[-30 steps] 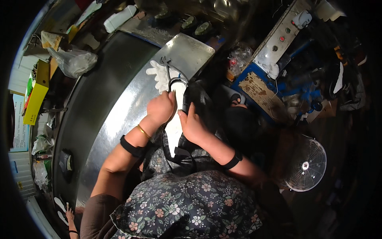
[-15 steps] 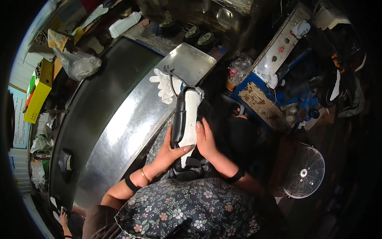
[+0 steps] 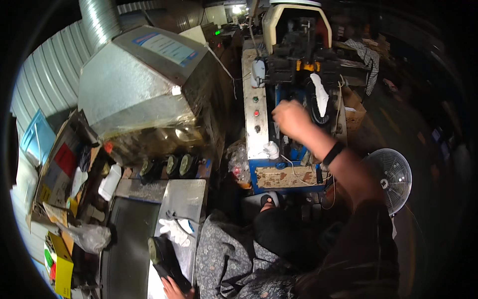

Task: The person is using a machine to manufacture shoes in a factory.

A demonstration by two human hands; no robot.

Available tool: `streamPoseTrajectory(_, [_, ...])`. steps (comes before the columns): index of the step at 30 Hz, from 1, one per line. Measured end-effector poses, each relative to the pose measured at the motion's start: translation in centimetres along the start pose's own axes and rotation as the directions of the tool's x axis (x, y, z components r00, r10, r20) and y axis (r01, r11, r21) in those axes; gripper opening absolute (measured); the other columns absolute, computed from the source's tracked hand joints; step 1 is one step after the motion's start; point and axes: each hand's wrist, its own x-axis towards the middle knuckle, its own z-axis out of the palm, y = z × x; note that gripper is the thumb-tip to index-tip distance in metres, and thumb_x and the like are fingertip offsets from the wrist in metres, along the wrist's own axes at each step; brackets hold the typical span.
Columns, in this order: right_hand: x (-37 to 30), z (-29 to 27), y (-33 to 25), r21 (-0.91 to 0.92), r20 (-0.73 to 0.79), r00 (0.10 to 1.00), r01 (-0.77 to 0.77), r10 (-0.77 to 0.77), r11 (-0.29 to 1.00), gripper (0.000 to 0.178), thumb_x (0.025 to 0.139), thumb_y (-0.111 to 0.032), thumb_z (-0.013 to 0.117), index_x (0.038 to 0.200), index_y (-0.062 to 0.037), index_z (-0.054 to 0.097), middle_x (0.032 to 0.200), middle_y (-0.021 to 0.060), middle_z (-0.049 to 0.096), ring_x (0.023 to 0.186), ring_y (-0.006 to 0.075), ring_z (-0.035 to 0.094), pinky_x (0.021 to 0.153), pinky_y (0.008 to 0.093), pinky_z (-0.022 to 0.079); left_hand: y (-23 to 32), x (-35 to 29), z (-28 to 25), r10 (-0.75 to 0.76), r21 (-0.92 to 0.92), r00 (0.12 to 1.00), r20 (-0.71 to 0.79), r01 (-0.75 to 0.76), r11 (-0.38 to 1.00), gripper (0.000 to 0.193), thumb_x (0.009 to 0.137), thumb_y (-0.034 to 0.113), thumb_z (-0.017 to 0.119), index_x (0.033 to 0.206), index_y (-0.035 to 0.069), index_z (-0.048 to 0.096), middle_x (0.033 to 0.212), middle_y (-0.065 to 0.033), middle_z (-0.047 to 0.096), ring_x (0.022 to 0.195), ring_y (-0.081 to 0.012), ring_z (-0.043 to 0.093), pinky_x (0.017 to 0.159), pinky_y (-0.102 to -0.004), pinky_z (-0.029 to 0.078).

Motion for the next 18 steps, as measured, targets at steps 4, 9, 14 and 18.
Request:
streamPoseTrajectory(4, [-0.2, -2.9, 9.3, -0.277, -0.012, 0.71, -0.678, 0.704, 0.68, 0.081, 0.066, -0.039, 0.079, 0.135, -0.0103, 0.05, 0.136, 0.018, 0.045, 0.119, 0.04, 0.051, 0.099, 0.0455, 0.045, 2.2, -1.3, -0.3, -0.132, -0.052, 0.989, 0.066, 0.135, 0.989, 0.086, 0.088, 0.04, 0.068, 0.15, -0.002, 0.027, 0.15, -0.0379, 0.026, 0.138, -0.0537, 0.026, 0.114, -0.0573, 0.022])
streamPoseTrajectory(9, [-2.7, -0.2, 10.3, 0.136, -0.167, 0.629, -0.748, 0.759, 0.649, 0.086, 0.063, -0.037, 0.076, 0.142, -0.0181, 0.046, 0.143, 0.0216, 0.041, 0.122, 0.0457, 0.049, 0.103, 0.0474, 0.043, 7.3, 1.0, -1.2, -0.28, -0.585, 0.959, 0.039, 0.249, 0.772, 0.052, 0.095, 0.022, 0.061, 0.14, 0.0, 0.047, 0.142, -0.0236, 0.048, 0.132, -0.036, 0.044, 0.111, -0.0417, 0.034])
streamPoseTrajectory(14, [-8.6, -1.6, 0.4, 0.246, -0.359, 0.834, -0.348, 0.418, 0.905, 0.074, 0.06, -0.014, 0.077, 0.129, -0.0072, 0.05, 0.148, 0.0212, 0.035, 0.134, 0.0435, 0.038, 0.109, 0.0477, 0.036, 10.6, 6.6, -0.8, 0.046, -0.793, 0.977, 0.208, 0.141, 0.593, 0.055, 0.086, 0.01, 0.071, 0.136, -0.002, 0.052, 0.129, -0.0154, 0.062, 0.117, -0.0211, 0.059, 0.101, -0.0333, 0.045])
streamPoseTrajectory(18, [-15.0, -1.0, -12.2, 0.564, -0.197, 0.968, -0.018, 0.156, 0.826, 0.09, 0.06, -0.02, 0.082, 0.138, -0.0041, 0.04, 0.148, 0.0286, 0.032, 0.134, 0.045, 0.038, 0.11, 0.0517, 0.033, 12.8, 11.0, -0.9, 0.156, -0.975, 0.963, 0.222, 0.214, 0.064, 0.036, 0.099, 0.015, 0.058, 0.13, -0.003, 0.056, 0.123, -0.0138, 0.065, 0.116, -0.0211, 0.06, 0.1, -0.0324, 0.046])
